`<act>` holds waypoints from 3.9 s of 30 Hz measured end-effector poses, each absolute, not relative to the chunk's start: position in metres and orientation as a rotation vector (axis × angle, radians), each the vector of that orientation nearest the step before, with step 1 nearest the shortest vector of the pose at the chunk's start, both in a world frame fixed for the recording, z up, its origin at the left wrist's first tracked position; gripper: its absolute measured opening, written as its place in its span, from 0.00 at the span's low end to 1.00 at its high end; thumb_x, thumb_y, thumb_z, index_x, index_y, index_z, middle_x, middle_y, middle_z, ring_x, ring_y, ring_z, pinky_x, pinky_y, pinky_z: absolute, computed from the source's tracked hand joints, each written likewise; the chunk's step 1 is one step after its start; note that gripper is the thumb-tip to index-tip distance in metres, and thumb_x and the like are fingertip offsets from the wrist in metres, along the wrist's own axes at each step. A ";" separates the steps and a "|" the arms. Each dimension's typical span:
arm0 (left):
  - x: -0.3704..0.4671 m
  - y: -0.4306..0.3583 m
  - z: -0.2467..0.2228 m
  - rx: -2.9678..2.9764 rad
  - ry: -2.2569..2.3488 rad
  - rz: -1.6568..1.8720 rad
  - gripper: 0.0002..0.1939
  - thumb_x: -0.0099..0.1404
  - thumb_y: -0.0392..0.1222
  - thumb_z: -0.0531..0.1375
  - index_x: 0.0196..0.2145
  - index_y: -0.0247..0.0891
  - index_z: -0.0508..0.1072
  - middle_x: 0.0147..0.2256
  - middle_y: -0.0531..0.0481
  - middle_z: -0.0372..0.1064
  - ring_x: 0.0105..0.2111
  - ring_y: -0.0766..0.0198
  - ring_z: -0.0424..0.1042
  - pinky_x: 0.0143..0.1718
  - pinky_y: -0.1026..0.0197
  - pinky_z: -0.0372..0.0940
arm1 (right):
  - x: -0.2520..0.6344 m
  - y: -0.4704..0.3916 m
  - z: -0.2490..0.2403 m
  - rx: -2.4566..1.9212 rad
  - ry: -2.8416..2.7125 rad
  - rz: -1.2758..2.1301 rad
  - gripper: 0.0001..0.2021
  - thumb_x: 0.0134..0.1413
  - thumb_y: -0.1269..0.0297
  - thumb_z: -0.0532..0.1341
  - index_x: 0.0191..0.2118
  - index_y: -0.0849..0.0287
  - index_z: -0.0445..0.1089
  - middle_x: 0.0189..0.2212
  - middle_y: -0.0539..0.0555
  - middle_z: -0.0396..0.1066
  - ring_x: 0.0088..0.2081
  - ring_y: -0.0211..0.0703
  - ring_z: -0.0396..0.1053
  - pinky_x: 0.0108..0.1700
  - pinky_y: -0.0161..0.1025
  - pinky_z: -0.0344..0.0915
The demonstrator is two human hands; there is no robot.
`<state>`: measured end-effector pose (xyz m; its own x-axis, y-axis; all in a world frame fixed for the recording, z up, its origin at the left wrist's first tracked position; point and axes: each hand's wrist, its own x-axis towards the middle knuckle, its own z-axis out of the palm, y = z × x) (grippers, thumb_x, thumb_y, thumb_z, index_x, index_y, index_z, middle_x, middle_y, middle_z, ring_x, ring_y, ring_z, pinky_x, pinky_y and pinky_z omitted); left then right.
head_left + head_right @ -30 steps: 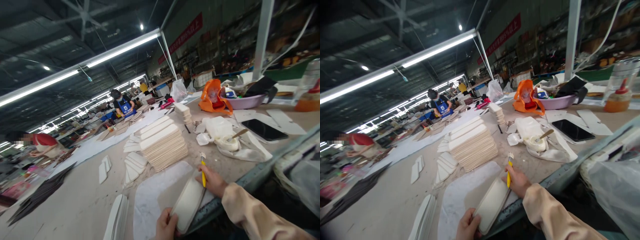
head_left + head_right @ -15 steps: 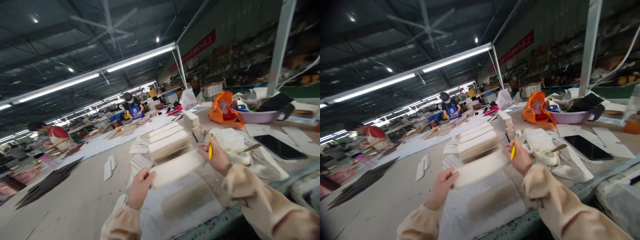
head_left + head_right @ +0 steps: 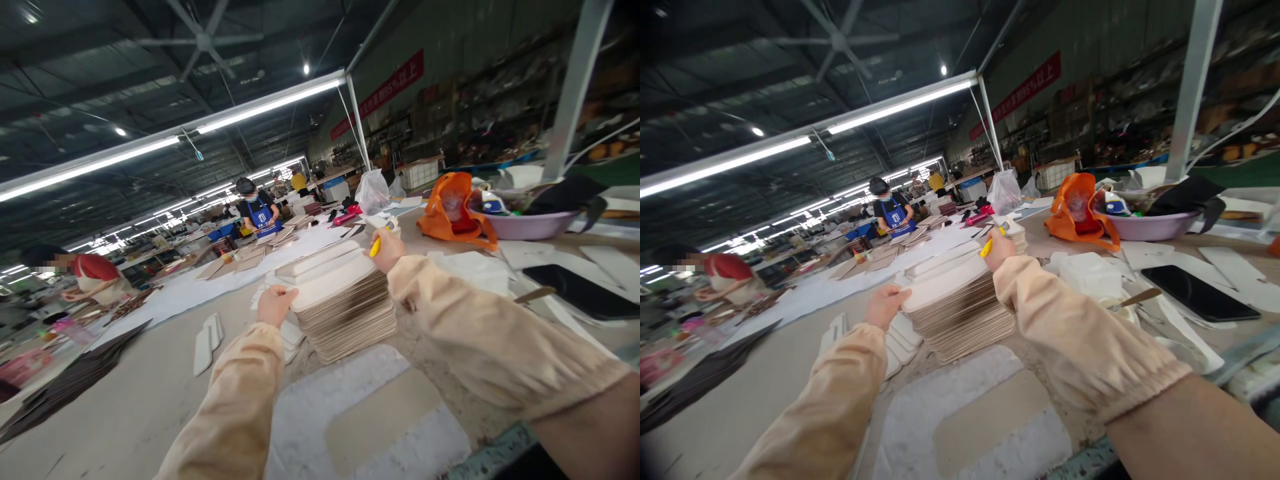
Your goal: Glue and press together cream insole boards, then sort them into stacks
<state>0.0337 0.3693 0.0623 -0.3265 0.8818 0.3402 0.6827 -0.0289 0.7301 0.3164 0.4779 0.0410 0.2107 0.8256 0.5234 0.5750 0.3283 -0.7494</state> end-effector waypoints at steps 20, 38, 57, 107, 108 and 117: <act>0.048 0.149 -0.132 2.429 1.696 1.012 0.11 0.63 0.33 0.57 0.42 0.37 0.74 0.41 0.43 0.71 0.43 0.60 0.68 0.46 0.55 0.66 | 0.354 0.250 -0.081 -1.106 -1.364 0.887 0.18 0.59 0.46 0.50 0.35 0.50 0.70 0.15 0.49 0.55 0.19 0.43 0.57 0.22 0.43 0.56; 0.050 0.142 -0.143 2.571 1.579 0.946 0.08 0.61 0.34 0.60 0.39 0.37 0.75 0.40 0.46 0.73 0.44 0.61 0.68 0.48 0.57 0.67 | 0.251 0.222 -0.116 -1.114 -1.469 1.321 0.14 0.58 0.49 0.55 0.31 0.55 0.63 0.16 0.43 0.61 0.17 0.34 0.58 0.22 0.32 0.57; 0.050 0.144 -0.139 2.632 1.578 0.951 0.07 0.61 0.33 0.59 0.38 0.37 0.74 0.36 0.48 0.74 0.39 0.60 0.70 0.42 0.56 0.70 | 0.318 0.260 -0.109 -1.625 -1.646 0.827 0.15 0.53 0.51 0.53 0.28 0.56 0.67 0.14 0.47 0.65 0.21 0.40 0.66 0.27 0.35 0.59; 0.049 0.144 -0.139 2.695 1.557 0.944 0.06 0.62 0.33 0.58 0.37 0.37 0.74 0.35 0.47 0.74 0.39 0.59 0.71 0.42 0.55 0.70 | 0.251 0.179 -0.101 -1.118 -2.448 0.286 0.11 0.61 0.64 0.51 0.31 0.58 0.68 0.26 0.54 0.72 0.30 0.42 0.70 0.31 0.36 0.61; 0.049 0.144 -0.139 2.695 1.554 0.940 0.06 0.62 0.33 0.57 0.36 0.37 0.74 0.35 0.47 0.74 0.39 0.59 0.71 0.41 0.55 0.70 | 0.246 0.180 -0.100 -1.107 -2.348 0.441 0.12 0.62 0.62 0.51 0.31 0.57 0.68 0.27 0.52 0.72 0.30 0.40 0.70 0.33 0.35 0.61; 0.051 0.143 -0.140 2.630 1.600 0.943 0.07 0.61 0.33 0.58 0.37 0.38 0.74 0.36 0.48 0.74 0.39 0.59 0.71 0.42 0.55 0.70 | 0.321 0.242 -0.108 -1.628 -1.428 0.944 0.14 0.53 0.55 0.56 0.24 0.58 0.68 0.12 0.46 0.62 0.19 0.38 0.63 0.26 0.35 0.60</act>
